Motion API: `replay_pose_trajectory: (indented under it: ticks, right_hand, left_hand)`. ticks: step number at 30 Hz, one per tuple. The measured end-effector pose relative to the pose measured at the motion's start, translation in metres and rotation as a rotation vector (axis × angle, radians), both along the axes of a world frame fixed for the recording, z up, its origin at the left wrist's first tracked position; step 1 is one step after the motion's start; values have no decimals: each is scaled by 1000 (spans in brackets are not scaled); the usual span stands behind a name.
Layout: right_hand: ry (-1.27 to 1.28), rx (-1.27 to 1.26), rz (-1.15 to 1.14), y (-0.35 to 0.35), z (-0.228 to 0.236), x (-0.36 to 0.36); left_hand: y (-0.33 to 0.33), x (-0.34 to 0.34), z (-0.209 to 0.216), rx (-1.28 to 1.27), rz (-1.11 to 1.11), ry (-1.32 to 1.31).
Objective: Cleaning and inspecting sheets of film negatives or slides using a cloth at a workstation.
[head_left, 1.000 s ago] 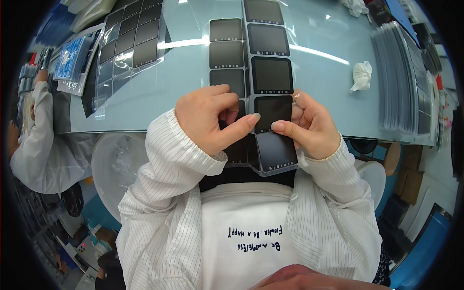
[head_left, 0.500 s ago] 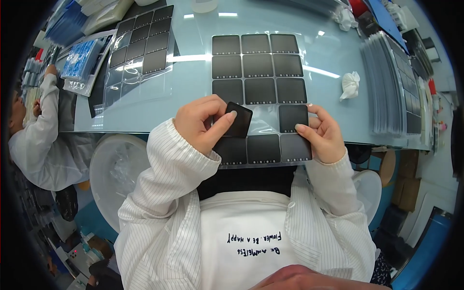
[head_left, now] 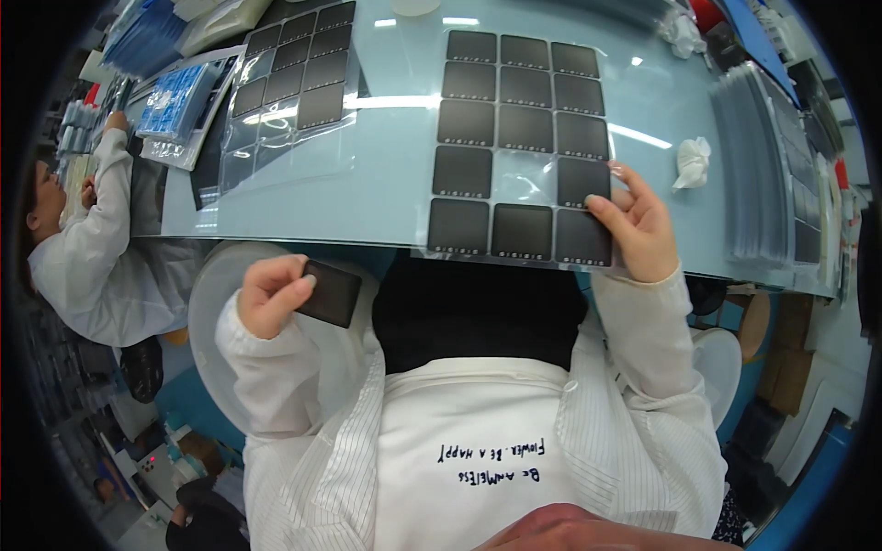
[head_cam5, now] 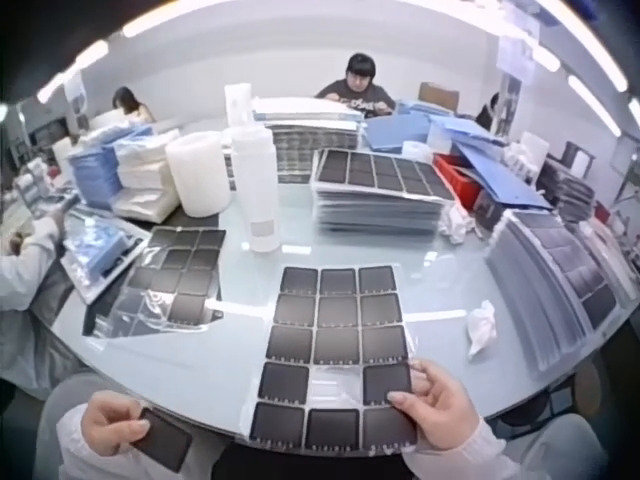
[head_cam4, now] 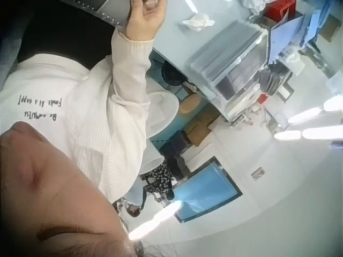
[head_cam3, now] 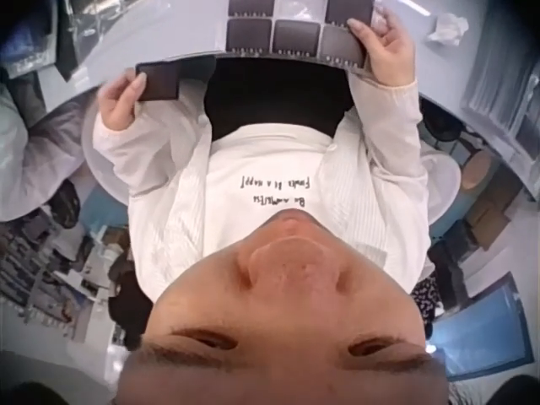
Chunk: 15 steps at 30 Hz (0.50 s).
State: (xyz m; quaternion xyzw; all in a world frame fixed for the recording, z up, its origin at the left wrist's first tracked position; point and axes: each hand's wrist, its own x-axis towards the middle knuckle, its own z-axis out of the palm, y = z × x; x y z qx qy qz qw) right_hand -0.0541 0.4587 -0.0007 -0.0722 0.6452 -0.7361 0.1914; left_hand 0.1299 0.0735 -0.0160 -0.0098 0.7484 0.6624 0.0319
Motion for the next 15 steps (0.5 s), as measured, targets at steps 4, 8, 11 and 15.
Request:
replay_pose_trajectory:
  ticks: [4, 8, 11, 15]
  right_hand:
    - [-25, 138, 35, 13, -1, -1]
    - [35, 284, 81, 3, 14, 2]
    - [76, 324, 69, 9, 11, 1]
    - [84, 318, 78, 13, 11, 4]
  left_hand:
    - [-13, 16, -47, 38, 111, -437]
    - [-68, 19, -132, 379, 755, -520]
    - [-68, 5, -131, 645, 1005, -397]
    - [-45, -1, -110, 301, 873, -301]
